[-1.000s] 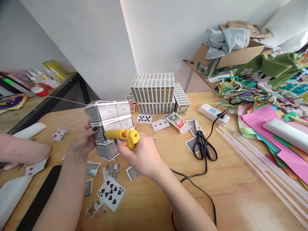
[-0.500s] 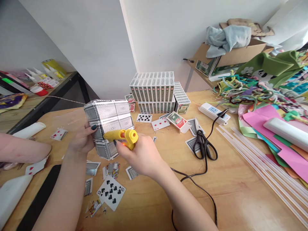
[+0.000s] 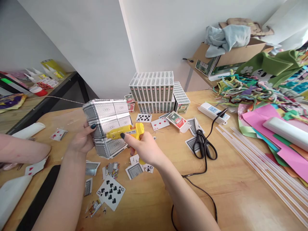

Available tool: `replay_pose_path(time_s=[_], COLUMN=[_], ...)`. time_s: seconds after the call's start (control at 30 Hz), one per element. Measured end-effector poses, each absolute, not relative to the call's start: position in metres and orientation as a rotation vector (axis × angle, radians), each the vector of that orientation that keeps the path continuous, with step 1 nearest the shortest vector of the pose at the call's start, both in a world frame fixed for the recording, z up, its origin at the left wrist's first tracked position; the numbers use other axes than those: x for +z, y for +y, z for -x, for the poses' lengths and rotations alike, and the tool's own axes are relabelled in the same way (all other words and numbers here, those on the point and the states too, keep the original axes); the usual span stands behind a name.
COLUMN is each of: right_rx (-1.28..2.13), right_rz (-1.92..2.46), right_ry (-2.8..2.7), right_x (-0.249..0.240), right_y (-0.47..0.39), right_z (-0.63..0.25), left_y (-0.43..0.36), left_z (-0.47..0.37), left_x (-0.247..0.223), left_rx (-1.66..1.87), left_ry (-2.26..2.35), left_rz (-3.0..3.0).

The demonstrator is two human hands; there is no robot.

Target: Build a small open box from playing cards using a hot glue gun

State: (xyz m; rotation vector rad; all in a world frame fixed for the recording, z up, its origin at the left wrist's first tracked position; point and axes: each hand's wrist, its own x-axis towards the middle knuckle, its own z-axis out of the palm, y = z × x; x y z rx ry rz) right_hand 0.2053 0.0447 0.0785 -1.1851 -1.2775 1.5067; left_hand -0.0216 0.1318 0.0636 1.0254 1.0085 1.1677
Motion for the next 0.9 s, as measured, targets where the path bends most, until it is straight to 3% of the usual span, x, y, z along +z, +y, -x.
replay_pose_path(time_s=[0.17, 0.47, 0.9], right_rx=[1.638, 1.401, 1.475], right_rz=[1.053, 0.798, 0.669], right_ry=[-1.047, -0.592, -0.472], right_x=[0.076, 0.062, 0.044], right_y=[0.047, 0.059, 0.06], right_z=[-0.207, -0.203, -0.185], left_y=[0.133, 0.126, 0.106], left_z=[0.022, 0.023, 0.013], left_x=[0.062, 0.071, 0.074], left_rx=[1.15, 1.066, 0.904], left_ry=[1.024, 0.936, 0.936], left_rz=[-1.036, -1.12, -1.117])
